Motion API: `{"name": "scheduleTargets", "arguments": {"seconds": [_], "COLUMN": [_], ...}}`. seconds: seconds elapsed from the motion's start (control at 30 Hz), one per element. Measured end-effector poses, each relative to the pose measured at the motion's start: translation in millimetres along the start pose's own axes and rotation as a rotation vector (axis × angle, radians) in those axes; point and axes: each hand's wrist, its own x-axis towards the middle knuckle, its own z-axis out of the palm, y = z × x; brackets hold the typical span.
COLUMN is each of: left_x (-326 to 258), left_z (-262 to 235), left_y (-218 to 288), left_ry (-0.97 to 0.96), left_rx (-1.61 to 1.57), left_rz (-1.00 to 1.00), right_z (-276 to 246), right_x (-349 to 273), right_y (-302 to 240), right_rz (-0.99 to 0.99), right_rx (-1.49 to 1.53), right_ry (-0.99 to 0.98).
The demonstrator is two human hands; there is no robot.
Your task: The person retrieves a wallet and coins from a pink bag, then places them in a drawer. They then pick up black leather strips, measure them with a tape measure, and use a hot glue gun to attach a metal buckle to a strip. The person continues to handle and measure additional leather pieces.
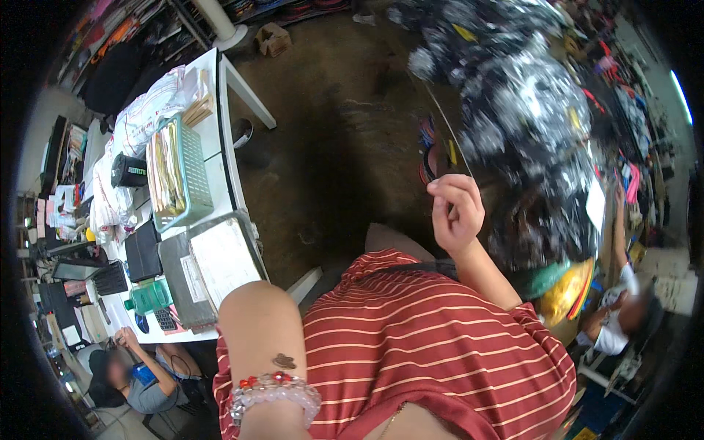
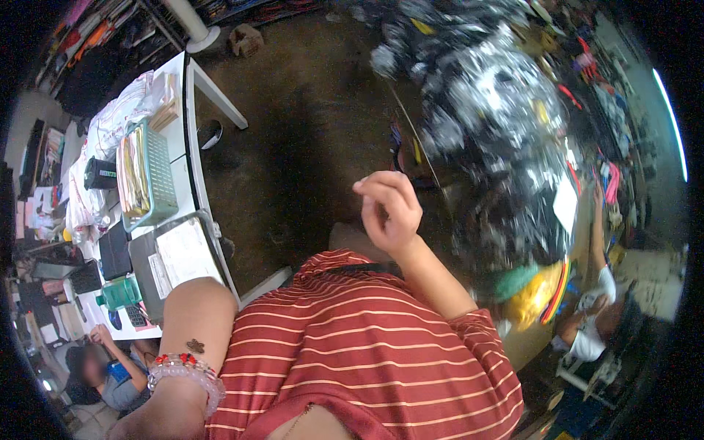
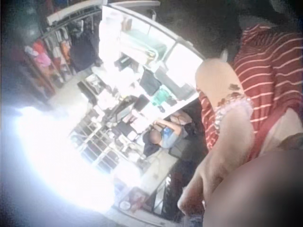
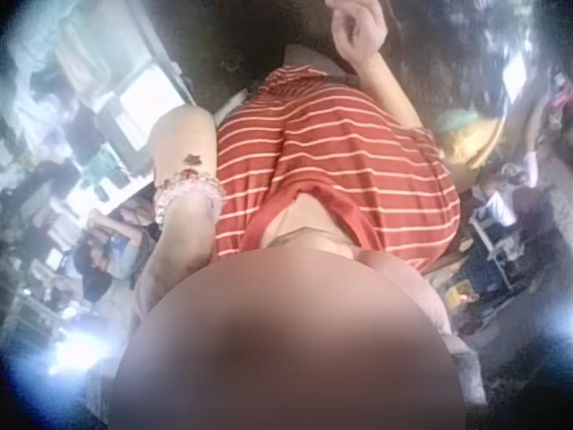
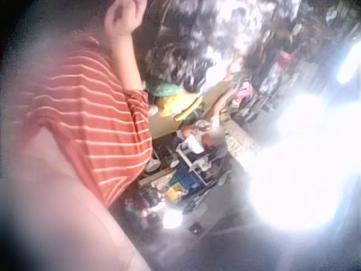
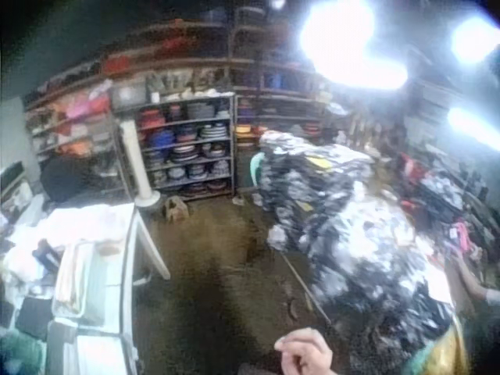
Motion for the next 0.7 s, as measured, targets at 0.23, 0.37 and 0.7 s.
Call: {"name": "scheduleTargets", "arguments": {"seconds": [0.23, 0.37, 0.7], "left_x": [-115.7, -153.1, -368.7], "left_z": [-126.7, -169.3, -392.2], "left_y": [82.0, 164.1, 322.7], "left_ry": [0.677, 0.953, -1.39], "left_rx": [-0.228, -1.06, -3.044], "left_rz": [-0.087, 0.37, 0.661], "right_z": [144.9, 227.4, 477.1], "right_x": [169.0, 283.9, 418.3], "right_y": [133.3, 177.4, 259.4], "right_rz": [0.358, -0.018, -0.35], "right_rx": [0.509, 0.504, 0.53], "right_ry": [0.04, -0.029, -1.347]}}
